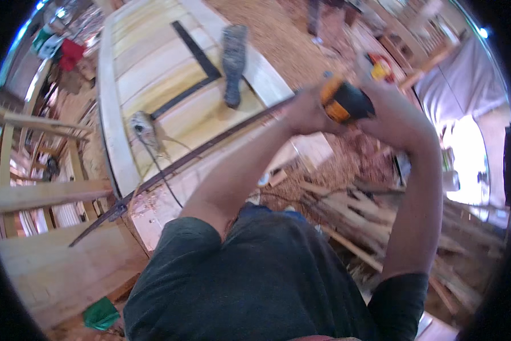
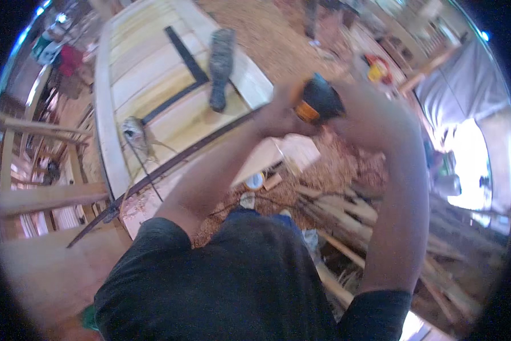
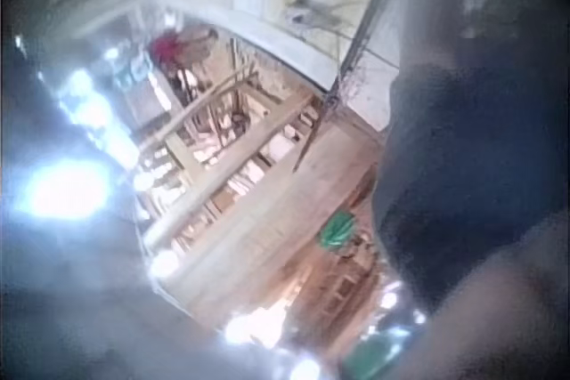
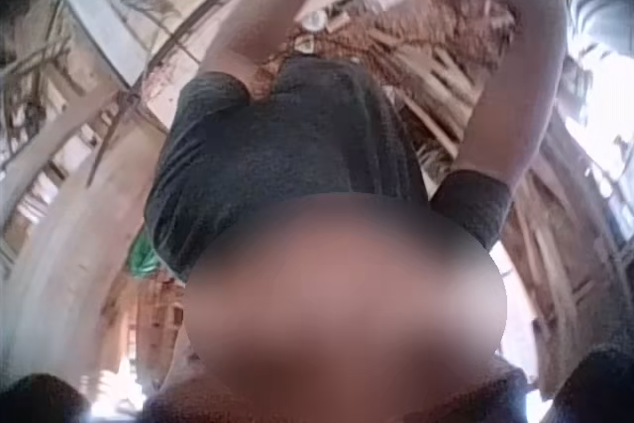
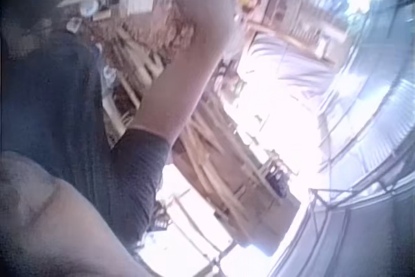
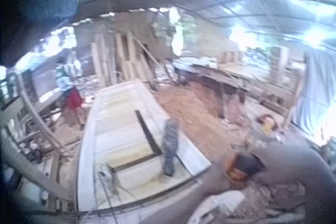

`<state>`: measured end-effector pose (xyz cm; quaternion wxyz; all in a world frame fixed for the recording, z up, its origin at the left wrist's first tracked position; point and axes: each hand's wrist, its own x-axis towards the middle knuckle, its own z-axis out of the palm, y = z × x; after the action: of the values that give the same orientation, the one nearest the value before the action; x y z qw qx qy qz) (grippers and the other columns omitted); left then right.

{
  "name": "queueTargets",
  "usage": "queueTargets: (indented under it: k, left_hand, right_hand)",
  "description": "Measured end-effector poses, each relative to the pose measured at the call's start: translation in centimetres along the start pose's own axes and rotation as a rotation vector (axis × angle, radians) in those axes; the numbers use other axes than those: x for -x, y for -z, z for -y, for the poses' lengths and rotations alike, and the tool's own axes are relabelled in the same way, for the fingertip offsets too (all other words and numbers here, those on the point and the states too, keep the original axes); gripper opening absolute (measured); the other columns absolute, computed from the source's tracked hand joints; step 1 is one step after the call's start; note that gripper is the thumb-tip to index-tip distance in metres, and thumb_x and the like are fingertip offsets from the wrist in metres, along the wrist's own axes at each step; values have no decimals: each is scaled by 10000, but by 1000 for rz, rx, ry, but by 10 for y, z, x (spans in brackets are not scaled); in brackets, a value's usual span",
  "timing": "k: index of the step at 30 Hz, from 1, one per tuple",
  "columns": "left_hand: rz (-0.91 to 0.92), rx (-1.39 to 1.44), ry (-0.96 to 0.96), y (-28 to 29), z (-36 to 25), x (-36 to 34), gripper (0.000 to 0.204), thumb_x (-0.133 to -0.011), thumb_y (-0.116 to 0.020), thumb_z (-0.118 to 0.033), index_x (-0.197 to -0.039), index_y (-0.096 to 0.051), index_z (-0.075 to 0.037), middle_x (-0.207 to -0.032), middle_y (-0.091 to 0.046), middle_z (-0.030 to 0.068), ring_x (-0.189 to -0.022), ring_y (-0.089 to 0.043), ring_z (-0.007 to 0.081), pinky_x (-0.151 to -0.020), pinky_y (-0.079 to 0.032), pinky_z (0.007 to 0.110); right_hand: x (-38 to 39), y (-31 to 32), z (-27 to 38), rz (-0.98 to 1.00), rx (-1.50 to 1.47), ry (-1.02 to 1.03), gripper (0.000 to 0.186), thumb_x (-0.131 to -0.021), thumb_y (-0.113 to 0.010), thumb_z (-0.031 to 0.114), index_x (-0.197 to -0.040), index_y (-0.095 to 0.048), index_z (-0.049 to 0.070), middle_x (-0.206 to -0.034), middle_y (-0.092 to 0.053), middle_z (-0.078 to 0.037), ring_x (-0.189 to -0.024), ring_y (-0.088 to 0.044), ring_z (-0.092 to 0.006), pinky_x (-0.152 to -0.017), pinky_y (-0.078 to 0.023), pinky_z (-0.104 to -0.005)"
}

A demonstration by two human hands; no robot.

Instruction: The person assembles a wooden door by using a drill, hammering wooden pegs into pre-drilled holes, and using a long metal bar clamp to secure the door sections together.

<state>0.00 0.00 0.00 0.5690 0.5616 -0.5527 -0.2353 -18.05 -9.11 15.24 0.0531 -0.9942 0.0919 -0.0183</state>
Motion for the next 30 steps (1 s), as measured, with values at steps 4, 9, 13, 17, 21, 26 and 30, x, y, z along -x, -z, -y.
queueTargets:
  k: [4, 9, 13, 17, 21, 26, 30]
  left_hand:
    - [22, 231, -22, -64, 4, -15, 812, -523, -982, -131, -1237, -601, -67, -1108, -702, 54, -1003, -671, 165, -920, -547, 341]
    - [47, 170, 25, -57, 2, -9, 711, -553, -974, -78, -1174, -627, -68, -1023, -723, 28, -924, -688, 136, -860, -577, 328]
    - [-52, 326, -18, -67, 21, -5, 707, -558, -979, -93, -1181, -646, -72, -1048, -714, 19, -947, -677, 136, -869, -568, 326]
    - [-57, 124, -102, -67, 9, -4, 806, -540, -991, -145, -1230, -581, -79, -1111, -673, 11, -966, -637, 128, -888, -541, 325]
    - [-99, 117, -99, -68, -1, 2, 719, -545, -965, -124, -1160, -596, -90, -1011, -692, 14, -941, -636, 143, -897, -535, 344]
    - [-17, 274, 86, -69, -20, 5, 739, -535, -965, -127, -1177, -601, -92, -1061, -677, 18, -991, -617, 149, -929, -519, 351]
    - [-42, 212, -56, -76, 6, -1, 771, -565, -968, -176, -1244, -610, -101, -1112, -682, 23, -1022, -617, 149, -953, -514, 358]
  right_hand:
    - [22, 7, -33, 208, 25, -278, 578, -766, -750, 180, -1296, -570, 38, -1126, -670, -222, -1101, -654, -390, -960, -505, -450]
    - [22, -3, -32, 136, 38, -232, 535, -764, -731, 170, -1257, -584, 24, -1109, -676, -215, -1083, -661, -376, -956, -513, -442]
    - [23, 2, -27, 153, 61, -200, 460, -751, -736, 162, -1165, -611, 6, -1080, -666, -230, -1056, -664, -396, -961, -510, -456]
    - [25, 0, -36, 135, -121, -115, 468, -724, -766, 162, -1139, -623, 2, -1083, -667, -237, -1056, -664, -398, -933, -518, -438]
    - [28, 14, -20, 183, -121, -203, 458, -747, -758, 199, -1140, -624, 6, -1132, -656, -251, -1112, -636, -394, -960, -504, -456]
    - [33, 11, -35, 152, -122, -161, 468, -730, -765, 171, -1139, -616, 2, -1110, -662, -248, -1101, -642, -391, -952, -504, -451]
    - [23, 5, -40, 223, -172, -150, 529, -686, -816, 186, -1148, -617, 19, -1080, -661, -221, -1063, -653, -363, -936, -503, -409]
